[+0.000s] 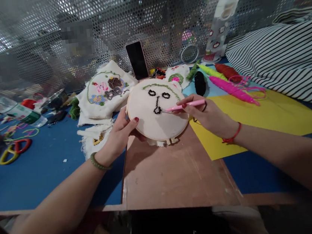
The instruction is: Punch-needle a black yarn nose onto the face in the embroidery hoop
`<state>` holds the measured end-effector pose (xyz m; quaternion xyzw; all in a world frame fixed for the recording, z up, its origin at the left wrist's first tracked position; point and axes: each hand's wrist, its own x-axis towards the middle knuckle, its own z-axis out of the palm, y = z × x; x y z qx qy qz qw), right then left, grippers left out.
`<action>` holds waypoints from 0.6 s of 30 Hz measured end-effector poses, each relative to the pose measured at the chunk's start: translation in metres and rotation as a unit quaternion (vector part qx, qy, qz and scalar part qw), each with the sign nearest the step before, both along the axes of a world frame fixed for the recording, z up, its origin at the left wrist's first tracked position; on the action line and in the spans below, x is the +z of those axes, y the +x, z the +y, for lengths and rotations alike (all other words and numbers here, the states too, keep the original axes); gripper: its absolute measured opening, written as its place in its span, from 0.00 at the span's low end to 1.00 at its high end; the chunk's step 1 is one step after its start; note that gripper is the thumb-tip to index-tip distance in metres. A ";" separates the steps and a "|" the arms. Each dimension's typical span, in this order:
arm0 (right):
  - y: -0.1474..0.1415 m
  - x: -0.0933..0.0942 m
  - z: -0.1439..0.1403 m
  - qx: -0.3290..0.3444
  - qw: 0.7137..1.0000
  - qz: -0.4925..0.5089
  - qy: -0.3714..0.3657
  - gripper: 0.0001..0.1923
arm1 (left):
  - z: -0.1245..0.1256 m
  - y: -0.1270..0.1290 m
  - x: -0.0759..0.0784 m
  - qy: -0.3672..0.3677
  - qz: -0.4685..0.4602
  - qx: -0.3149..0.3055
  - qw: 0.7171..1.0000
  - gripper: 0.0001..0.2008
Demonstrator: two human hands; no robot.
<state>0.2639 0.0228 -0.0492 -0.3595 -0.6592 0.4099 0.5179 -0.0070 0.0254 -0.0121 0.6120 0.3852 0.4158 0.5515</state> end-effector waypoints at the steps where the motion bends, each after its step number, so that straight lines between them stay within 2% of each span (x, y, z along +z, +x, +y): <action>1: -0.001 0.000 0.001 0.002 1.000 -0.006 0.001 0.16 | -0.001 0.001 0.000 0.001 -0.001 -0.001 1.000 0.32; 4: -0.004 0.001 0.000 0.012 0.999 -0.035 0.017 0.17 | -0.003 0.004 0.001 0.008 0.000 -0.004 1.000 0.32; 6: -0.005 0.004 -0.002 0.011 1.000 -0.006 0.003 0.17 | -0.005 0.005 0.002 0.010 0.005 -0.004 1.000 0.32; 12: 0.002 0.014 -0.009 -0.060 0.997 0.051 0.015 0.10 | -0.002 0.003 0.000 0.004 0.030 0.003 1.000 0.33; 18: 0.005 0.016 -0.008 -0.082 0.996 0.032 0.021 0.07 | 0.002 -0.001 -0.005 -0.002 0.016 0.006 1.000 0.32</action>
